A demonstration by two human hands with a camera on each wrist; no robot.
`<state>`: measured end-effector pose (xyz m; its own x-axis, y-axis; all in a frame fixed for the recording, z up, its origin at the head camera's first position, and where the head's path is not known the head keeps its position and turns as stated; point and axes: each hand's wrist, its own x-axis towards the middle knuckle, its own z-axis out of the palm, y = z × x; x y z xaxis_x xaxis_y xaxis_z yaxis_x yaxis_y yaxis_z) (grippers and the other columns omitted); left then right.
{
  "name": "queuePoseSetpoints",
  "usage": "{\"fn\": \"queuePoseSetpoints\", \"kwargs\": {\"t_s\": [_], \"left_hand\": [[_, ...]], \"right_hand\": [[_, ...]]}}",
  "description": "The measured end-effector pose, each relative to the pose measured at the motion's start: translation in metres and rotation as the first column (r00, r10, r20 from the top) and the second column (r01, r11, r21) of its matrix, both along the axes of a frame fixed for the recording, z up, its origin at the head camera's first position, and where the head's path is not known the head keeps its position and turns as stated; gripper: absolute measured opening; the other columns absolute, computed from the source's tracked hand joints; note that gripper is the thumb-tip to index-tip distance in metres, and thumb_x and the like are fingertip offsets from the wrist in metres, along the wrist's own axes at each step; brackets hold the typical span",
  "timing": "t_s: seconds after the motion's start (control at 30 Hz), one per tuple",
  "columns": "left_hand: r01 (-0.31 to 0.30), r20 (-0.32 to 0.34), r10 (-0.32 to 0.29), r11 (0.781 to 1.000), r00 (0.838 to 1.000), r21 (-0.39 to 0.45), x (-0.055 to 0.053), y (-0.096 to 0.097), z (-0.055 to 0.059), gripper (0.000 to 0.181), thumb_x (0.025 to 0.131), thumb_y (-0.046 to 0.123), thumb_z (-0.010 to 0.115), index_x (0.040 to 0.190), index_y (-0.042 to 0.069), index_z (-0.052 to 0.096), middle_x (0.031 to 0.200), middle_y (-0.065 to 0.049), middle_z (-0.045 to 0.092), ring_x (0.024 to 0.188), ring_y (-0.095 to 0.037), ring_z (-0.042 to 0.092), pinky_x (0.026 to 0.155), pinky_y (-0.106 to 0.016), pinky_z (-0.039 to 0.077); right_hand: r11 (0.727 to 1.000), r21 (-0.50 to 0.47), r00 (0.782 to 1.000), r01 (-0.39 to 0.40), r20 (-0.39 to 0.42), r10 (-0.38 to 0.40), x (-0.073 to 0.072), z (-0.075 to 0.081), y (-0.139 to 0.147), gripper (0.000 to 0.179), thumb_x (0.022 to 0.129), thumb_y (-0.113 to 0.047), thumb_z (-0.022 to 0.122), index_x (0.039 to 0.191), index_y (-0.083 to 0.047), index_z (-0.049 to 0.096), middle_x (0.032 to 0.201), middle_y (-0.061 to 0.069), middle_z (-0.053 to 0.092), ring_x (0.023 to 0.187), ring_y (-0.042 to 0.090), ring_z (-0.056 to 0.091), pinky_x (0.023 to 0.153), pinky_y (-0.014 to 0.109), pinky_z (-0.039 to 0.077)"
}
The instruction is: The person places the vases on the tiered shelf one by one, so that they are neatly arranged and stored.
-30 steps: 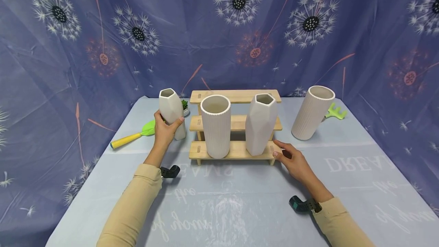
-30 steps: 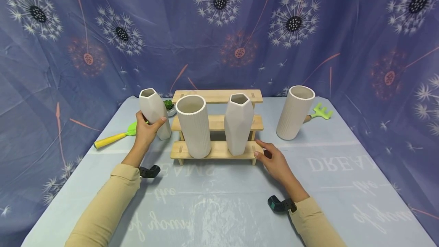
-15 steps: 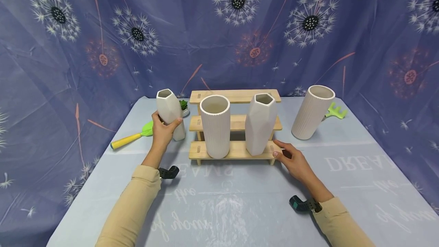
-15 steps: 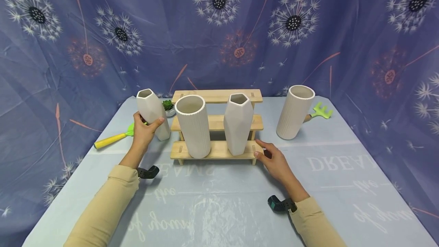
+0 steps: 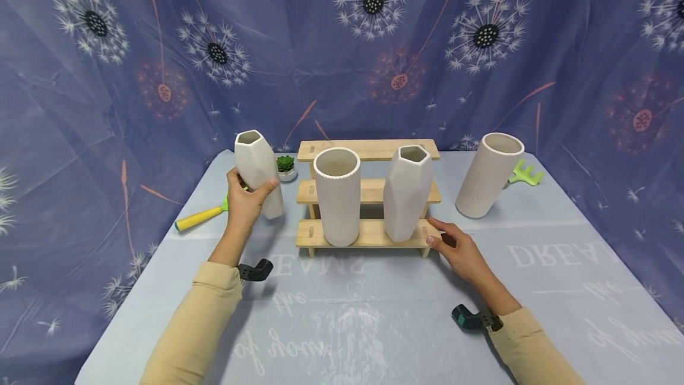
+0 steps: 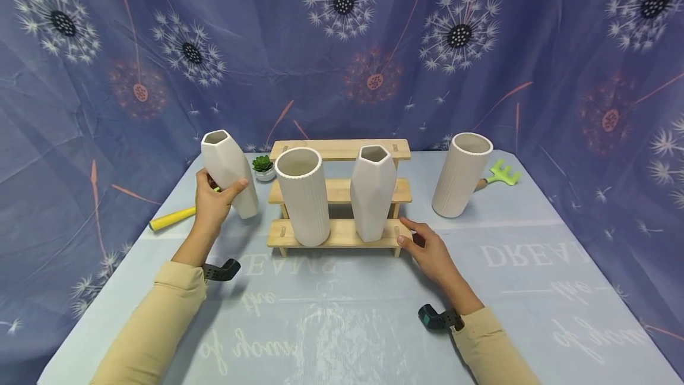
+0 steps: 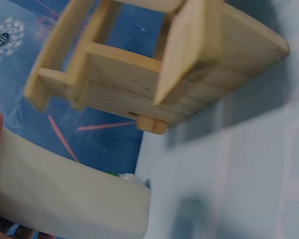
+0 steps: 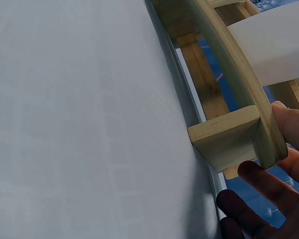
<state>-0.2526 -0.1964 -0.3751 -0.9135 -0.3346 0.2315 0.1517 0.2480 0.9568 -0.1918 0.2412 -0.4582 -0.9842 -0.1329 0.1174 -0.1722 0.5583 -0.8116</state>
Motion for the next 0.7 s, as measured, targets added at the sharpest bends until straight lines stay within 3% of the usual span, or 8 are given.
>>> {"fn": "queuePoseSetpoints", "kwargs": {"t_s": [0.33, 0.7], "left_hand": [[0.0, -0.043, -0.001, 1.0, 0.999, -0.024, 0.013, 0.001, 0.024, 0.081, 0.075, 0.03, 0.08, 0.137, 0.016, 0.031, 0.129, -0.012, 0.045, 0.116, -0.022, 0.047, 0.098, -0.043, 0.042], [0.044, -0.121, -0.044, 0.999, 0.992, -0.001, 0.025, 0.009, 0.055, 0.076, 0.074, 0.026, 0.08, 0.135, 0.018, 0.035, 0.125, -0.008, 0.047, 0.112, -0.022, 0.05, 0.097, -0.047, 0.043]], "right_hand": [[1.0, 0.007, 1.0, 0.003, 0.009, -0.003, 0.001, 0.0, 0.0, 0.054, 0.093, -0.035, 0.058, 0.141, -0.016, 0.045, 0.136, 0.017, 0.05, 0.118, 0.034, 0.055, 0.082, 0.01, 0.042], [1.0, 0.006, 1.0, 0.0, -0.006, 0.0, 0.0, -0.002, 0.001, 0.053, 0.093, -0.035, 0.058, 0.141, -0.016, 0.045, 0.136, 0.017, 0.05, 0.117, 0.034, 0.055, 0.082, 0.012, 0.043]]}}
